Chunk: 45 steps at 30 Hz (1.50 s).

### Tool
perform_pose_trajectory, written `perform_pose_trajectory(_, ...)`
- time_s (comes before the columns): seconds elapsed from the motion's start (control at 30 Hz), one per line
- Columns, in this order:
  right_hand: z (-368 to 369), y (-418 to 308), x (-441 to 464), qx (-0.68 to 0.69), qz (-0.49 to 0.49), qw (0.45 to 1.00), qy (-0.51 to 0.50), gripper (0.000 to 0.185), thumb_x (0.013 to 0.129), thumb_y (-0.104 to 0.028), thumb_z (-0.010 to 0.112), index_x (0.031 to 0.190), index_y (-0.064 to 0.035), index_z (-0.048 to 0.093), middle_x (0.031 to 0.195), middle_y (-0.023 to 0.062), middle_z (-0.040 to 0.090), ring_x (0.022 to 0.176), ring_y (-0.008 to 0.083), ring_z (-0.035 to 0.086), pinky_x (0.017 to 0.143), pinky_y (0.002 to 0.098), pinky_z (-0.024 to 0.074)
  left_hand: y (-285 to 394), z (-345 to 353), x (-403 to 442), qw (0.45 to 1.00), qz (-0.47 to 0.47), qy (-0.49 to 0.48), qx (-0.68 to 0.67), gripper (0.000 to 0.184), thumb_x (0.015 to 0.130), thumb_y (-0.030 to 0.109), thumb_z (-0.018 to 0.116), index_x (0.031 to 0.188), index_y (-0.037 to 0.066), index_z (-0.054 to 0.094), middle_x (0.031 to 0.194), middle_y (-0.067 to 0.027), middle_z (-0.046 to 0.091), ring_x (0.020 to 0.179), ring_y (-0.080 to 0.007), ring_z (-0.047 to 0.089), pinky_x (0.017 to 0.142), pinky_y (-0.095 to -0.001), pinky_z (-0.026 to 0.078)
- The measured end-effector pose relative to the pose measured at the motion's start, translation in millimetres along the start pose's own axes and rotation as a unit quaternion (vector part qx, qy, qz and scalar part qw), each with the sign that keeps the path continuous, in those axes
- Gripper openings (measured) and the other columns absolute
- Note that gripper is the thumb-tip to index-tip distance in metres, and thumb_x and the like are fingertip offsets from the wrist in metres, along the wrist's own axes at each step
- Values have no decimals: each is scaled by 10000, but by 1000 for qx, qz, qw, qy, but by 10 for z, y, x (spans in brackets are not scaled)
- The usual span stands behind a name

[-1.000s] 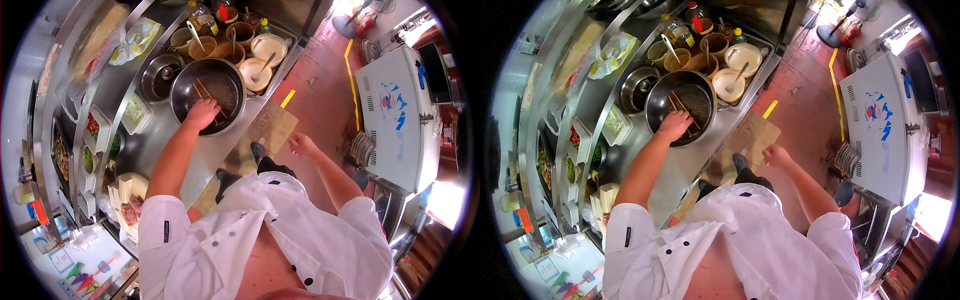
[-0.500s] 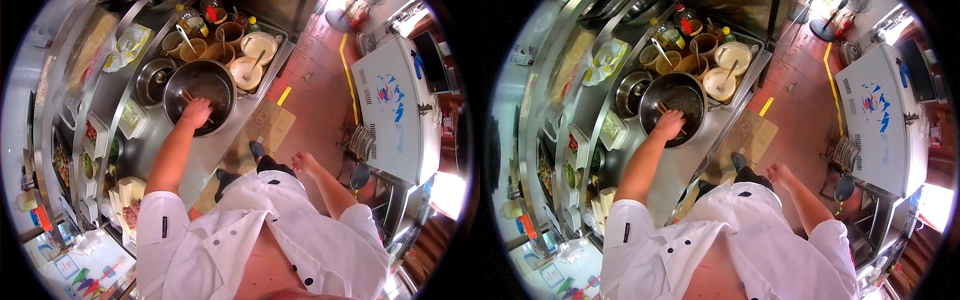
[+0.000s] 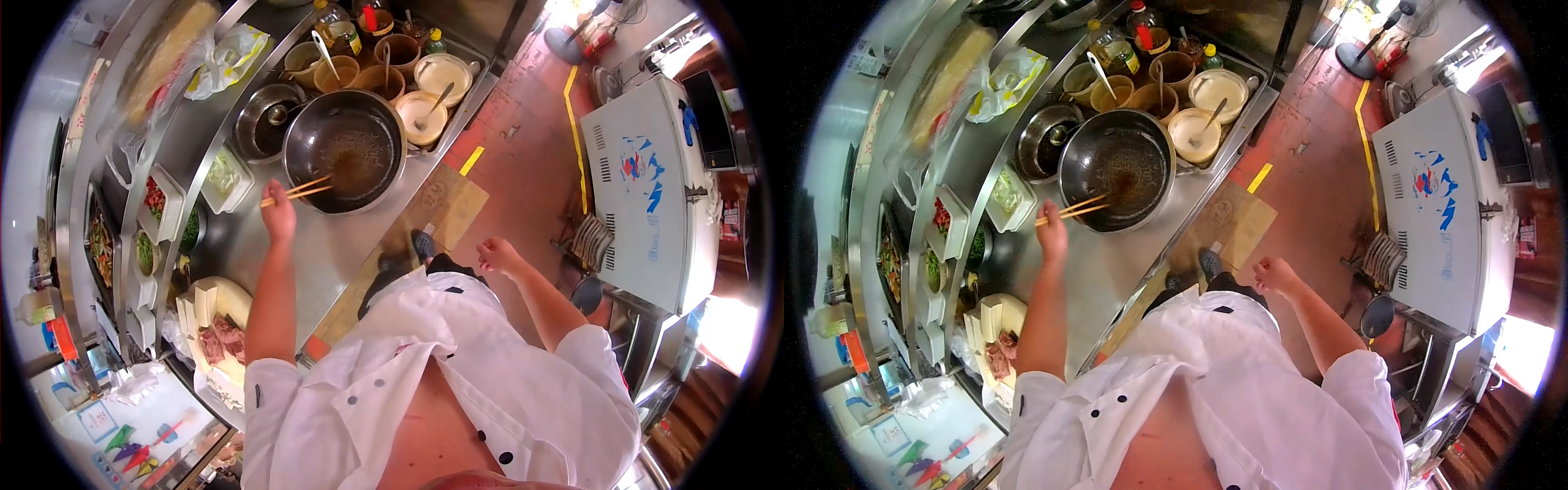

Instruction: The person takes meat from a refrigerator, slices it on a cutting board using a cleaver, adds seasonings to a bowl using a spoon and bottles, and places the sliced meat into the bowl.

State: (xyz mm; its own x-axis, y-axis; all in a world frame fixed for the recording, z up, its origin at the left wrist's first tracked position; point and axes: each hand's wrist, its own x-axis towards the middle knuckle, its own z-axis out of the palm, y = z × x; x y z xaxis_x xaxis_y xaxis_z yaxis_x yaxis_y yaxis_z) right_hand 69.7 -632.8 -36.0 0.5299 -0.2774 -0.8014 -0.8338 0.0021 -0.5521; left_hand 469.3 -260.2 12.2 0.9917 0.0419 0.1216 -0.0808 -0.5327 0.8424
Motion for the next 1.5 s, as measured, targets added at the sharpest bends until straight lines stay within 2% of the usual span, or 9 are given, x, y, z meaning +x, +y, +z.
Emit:
perform_pose_trajectory(0.17, 91, -231, -137, -37, -2, 999, 20, 312, 1023, -286, 589, 1029, 17, 664, 784, 90, 710, 650, 165, 689, 601, 300, 562, -125, 291, -405, 987, -116, -4, -112, 448, 1068, 398, 545, 865, 1, 581, 708, -57, 602, 642, -169, 572, 572, -362, 463)
perform_pose_trajectory(0.27, 101, -442, -358, -44, 6, 997, 58, 297, 1018, -278, 602, 1021, 15, 656, 775, 85, 706, 657, 167, 689, 587, 305, 554, -353, 334, -379, 991, -111, -70, -21, 463, 1042, 486, 580, 1051, 26, 640, 843, -26, 613, 777, -143, 549, 655, -334, 481)
perform_pose_trajectory(0.43, -90, -760, -393, -62, -23, 996, 62, 299, 1037, -275, 579, 1002, 13, 652, 769, 86, 704, 648, 170, 679, 579, 311, 546, 7, 213, -415, 973, -86, 64, -205, 514, 1055, 415, 579, 773, -14, 559, 680, -64, 568, 669, -171, 564, 642, -345, 455)
perform_pose_trajectory(0.83, -1042, -3326, 1293, -56, -306, 950, 12, 276, 1037, -270, 610, 1111, -5, 627, 854, 54, 686, 692, 134, 669, 642, 285, 558, 592, -109, -564, 878, -226, 193, -375, 387, 1024, 292, 664, 1233, -32, 647, 1187, -113, 708, 1025, -234, 697, 929, -385, 588)
perform_pose_trajectory(0.93, -1009, -3953, 1886, -169, -437, 876, 115, 575, 952, -450, 709, 1307, -16, 581, 993, 137, 712, 872, 272, 718, 777, 354, 565, 815, -26, -727, 834, -268, 260, -407, 387, 1026, 281, 658, 1243, -40, 644, 1213, -126, 707, 1031, -251, 703, 924, -385, 595)
perform_pose_trajectory(1.1, -676, -4545, 2482, -269, -441, 847, 123, 600, 923, -457, 726, 1285, -3, 577, 1030, 172, 713, 1041, 331, 687, 866, 433, 544, 1424, 153, -930, 800, -282, 281, -449, 391, 1043, 282, 628, 1287, -24, 624, 1244, -131, 699, 1092, -261, 687, 959, -396, 581)
perform_pose_trajectory(1.2, -588, -4594, 2672, -264, -417, 868, -52, 604, 893, -472, 752, 1234, 2, 600, 1148, 167, 688, 1116, 333, 646, 899, 440, 530, 1563, 285, -966, 797, -298, 302, -429, 398, 1046, 291, 622, 1282, -30, 622, 1248, -128, 695, 1092, -259, 685, 954, -387, 582)
perform_pose_trajectory(1.37, -284, -4535, 2816, -184, -493, 840, 133, 442, 831, -440, 807, 1000, -44, 705, 891, 119, 700, 841, 295, 690, 769, 411, 549, 1462, 446, -988, 805, -284, 277, -441, 412, 1047, 300, 621, 1281, -38, 613, 1245, -129, 694, 1088, -260, 686, 939, -385, 588)
perform_pose_trajectory(1.5, -294, -4811, 2780, -257, -445, 858, 4, 408, 836, -403, 800, 992, -39, 698, 893, 142, 692, 854, 331, 686, 760, 431, 546, 1507, 624, -934, 808, -327, 318, -372, 419, 1047, 313, 618, 1291, -28, 604, 1241, -128, 690, 1084, -260, 687, 932, -379, 589)
